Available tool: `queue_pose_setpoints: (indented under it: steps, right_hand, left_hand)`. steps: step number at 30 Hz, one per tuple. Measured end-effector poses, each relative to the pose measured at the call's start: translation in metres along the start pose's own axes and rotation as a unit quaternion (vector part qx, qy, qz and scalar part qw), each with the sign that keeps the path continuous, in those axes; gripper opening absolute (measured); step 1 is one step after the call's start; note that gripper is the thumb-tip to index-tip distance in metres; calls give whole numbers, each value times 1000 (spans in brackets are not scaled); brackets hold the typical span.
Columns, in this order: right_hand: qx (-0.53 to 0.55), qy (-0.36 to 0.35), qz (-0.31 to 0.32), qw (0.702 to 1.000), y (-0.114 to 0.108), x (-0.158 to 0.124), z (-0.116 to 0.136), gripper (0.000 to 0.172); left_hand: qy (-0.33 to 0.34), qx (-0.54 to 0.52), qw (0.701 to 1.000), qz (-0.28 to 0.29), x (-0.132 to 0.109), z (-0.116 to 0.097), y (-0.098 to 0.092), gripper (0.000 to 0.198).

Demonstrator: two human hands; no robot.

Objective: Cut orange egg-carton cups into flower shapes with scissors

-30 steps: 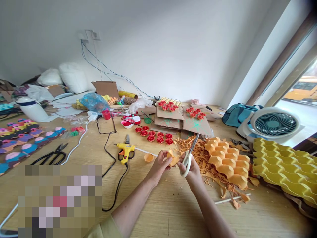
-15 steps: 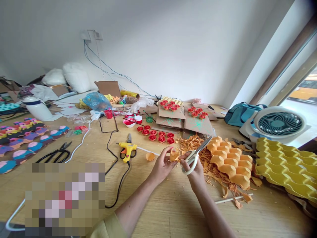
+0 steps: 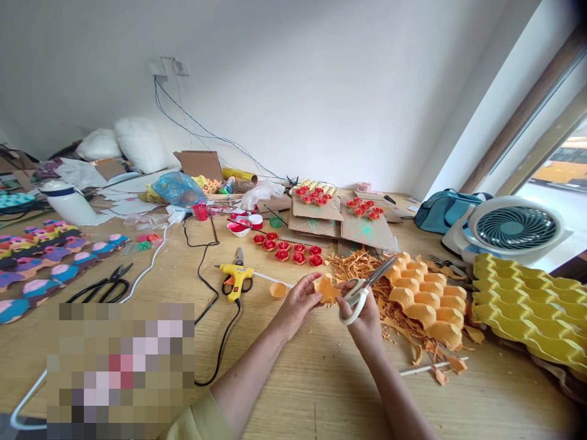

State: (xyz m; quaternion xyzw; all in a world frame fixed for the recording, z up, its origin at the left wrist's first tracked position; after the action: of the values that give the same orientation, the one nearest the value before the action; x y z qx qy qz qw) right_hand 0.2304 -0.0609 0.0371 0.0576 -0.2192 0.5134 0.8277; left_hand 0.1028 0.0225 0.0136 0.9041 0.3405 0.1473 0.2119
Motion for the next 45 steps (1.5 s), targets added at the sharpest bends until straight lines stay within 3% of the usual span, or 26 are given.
queue_pose_setpoints:
  steps: [4, 8, 13, 17, 34, 45]
  right_hand:
    - [-12, 42, 0, 999, -9, 2, -8, 34]
    - [-23, 81, 86, 993, -4, 2, -16, 30]
    - [-91, 78, 193, 974, 8, -1, -21, 26]
    - [-150, 75, 235, 957, 13, -3, -21, 22]
    - [-128, 50, 233, 963, 14, -3, -22, 12]
    - [-152, 43, 217, 963, 16, -5, -21, 27]
  left_hand:
    - [60, 35, 997, -36, 0, -11, -7, 58]
    - [87, 59, 993, -53, 2, -18, -14, 62]
    - [129, 75, 986, -77, 1, -28, -20, 62]
    - [151, 104, 980, -79, -2, -35, -19, 57]
    - [167, 224, 959, -44, -6, -40, -6, 42]
    - [164, 207, 963, -51, -5, -40, -8, 41]
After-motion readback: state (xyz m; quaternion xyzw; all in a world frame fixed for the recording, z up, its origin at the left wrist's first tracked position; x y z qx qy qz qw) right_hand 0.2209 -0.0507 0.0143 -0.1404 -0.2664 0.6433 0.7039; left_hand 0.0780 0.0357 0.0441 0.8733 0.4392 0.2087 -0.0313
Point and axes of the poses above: each hand's wrist, its own x-axis towards the middle knuckle, its own y-axis out of the palm, z = x × y, the point moved 6 cm from there along x, towards the middle knuckle, and after that the axes turned 6 degrees about z, right-handed, at the moved point
